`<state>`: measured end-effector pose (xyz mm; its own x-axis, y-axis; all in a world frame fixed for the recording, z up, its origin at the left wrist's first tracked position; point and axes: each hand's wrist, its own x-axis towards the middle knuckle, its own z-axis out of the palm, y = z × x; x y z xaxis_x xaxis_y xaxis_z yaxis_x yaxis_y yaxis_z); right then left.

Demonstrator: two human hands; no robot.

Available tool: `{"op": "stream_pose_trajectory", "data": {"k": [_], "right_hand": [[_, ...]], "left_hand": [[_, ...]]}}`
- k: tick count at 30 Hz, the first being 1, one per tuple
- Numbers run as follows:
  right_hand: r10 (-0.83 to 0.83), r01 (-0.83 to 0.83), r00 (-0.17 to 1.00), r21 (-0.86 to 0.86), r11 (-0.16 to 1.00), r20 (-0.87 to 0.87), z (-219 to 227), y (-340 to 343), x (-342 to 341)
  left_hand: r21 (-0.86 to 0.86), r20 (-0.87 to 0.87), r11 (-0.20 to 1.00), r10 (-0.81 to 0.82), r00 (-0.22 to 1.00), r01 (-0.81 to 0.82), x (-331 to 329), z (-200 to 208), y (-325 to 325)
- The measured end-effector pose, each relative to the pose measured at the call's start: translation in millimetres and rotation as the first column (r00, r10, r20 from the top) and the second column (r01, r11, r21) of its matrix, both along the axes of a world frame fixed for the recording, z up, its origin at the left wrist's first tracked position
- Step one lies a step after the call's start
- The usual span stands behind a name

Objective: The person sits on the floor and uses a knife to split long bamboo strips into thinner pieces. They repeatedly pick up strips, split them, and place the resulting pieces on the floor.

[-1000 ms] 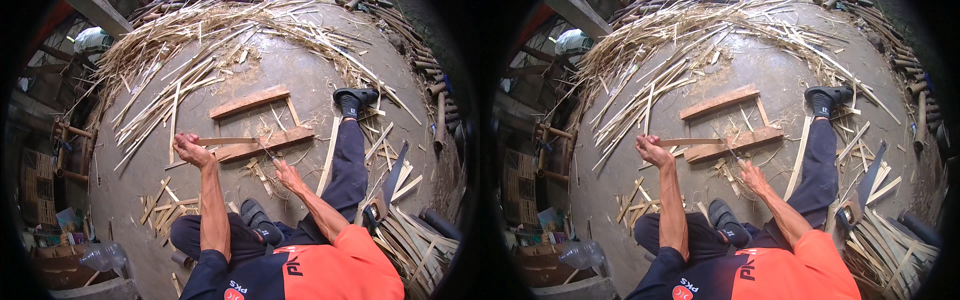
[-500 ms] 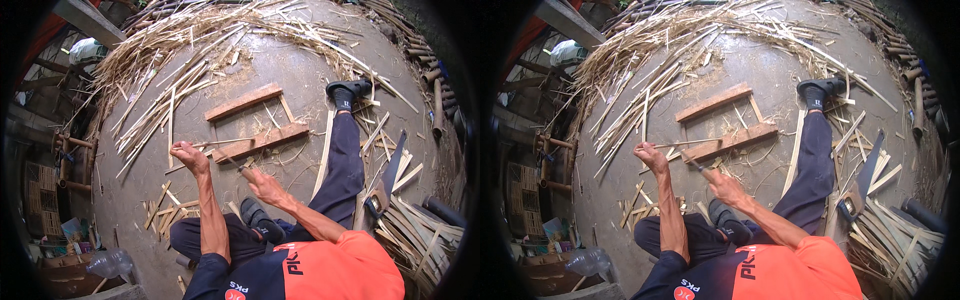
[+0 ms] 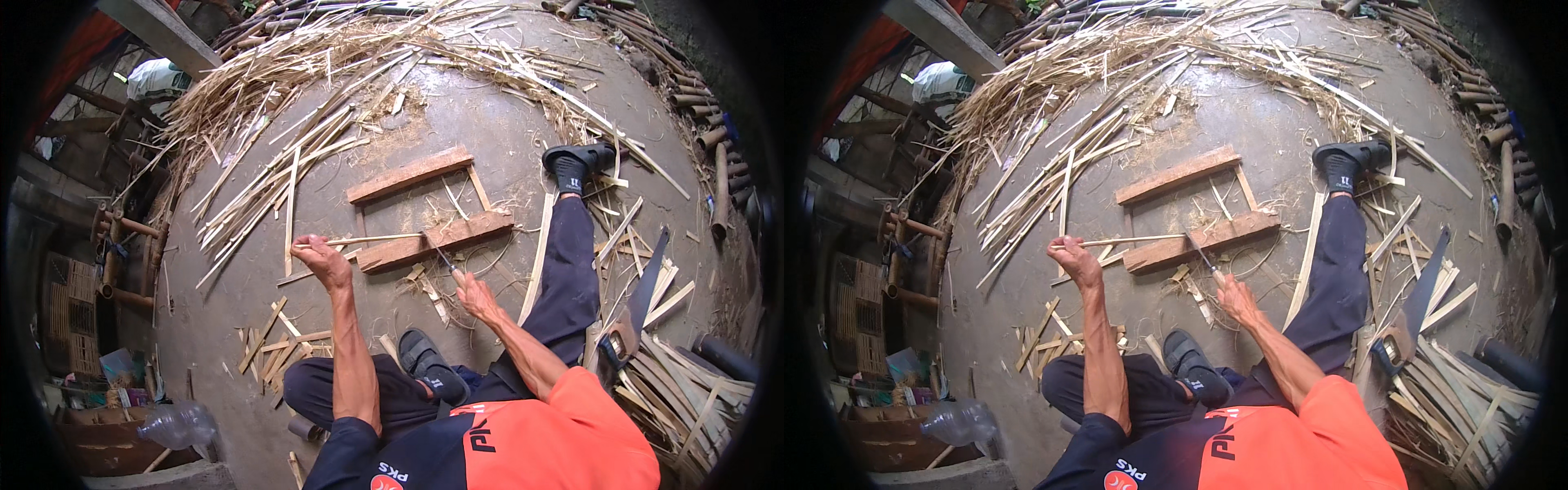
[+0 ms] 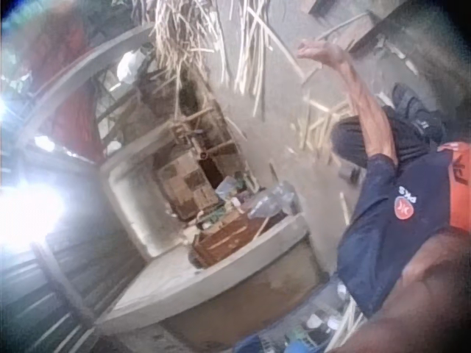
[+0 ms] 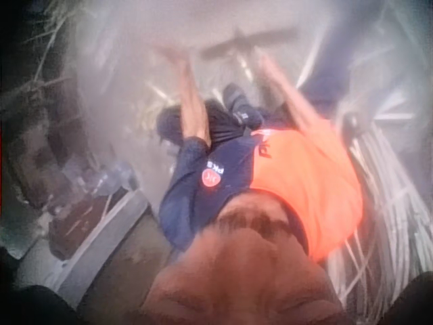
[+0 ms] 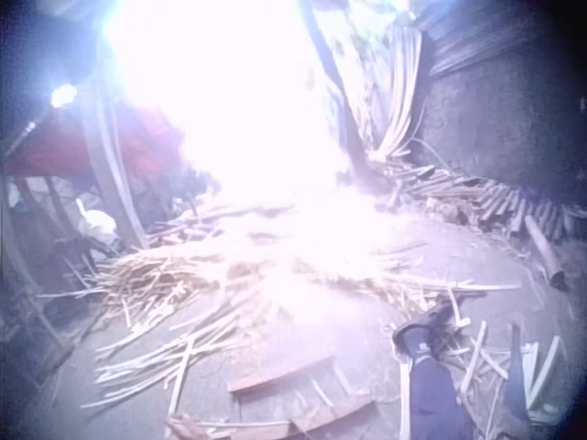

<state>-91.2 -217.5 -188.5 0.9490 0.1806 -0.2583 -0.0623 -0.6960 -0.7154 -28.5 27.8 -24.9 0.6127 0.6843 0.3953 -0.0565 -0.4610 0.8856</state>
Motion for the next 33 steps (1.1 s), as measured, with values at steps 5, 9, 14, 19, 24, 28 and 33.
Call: {"op": "stream_pose_trajectory", "data": {"k": [5,9,14,19,24,28,33], "right_hand": [[-0.258,0.388,0.909,0.442,0.809,-0.327,28.3,-8.2,-10.2],[-0.267,0.433,0.896,0.833,0.343,-0.356,101.5,-23.3,23.6],[-0.391,0.326,0.908,0.840,0.433,-0.151,167.3,-12.4,59.6],[-0.469,0.238,0.793,0.510,0.826,0.389,170.3,-25.3,84.8],[-0.277,0.068,0.830,0.404,0.912,0.485,186.0,11.7,89.2],[-0.223,0.048,0.964,0.723,0.689,0.148,234.1,6.7,45.0],[-0.083,0.121,0.992,0.908,0.400,-0.096,271.8,-3.4,19.5]], "left_hand": [[-0.619,0.316,0.783,0.313,0.896,-0.055,-1.7,-12.1,39.5],[-0.909,0.218,0.377,0.073,0.973,0.176,7.2,-78.6,39.9],[-0.950,0.075,0.265,-0.318,0.945,0.165,17.6,-166.7,55.4],[0.072,-0.200,0.719,-0.668,0.717,0.691,15.8,-41.6,-104.2],[0.151,-0.269,0.604,-0.737,0.620,0.783,13.2,-10.8,-121.9],[0.106,-0.131,0.699,-0.695,0.707,0.707,15.5,-4.2,-100.0],[0.058,-0.146,0.699,-0.701,0.698,0.713,19.7,-3.5,-90.3]]}}
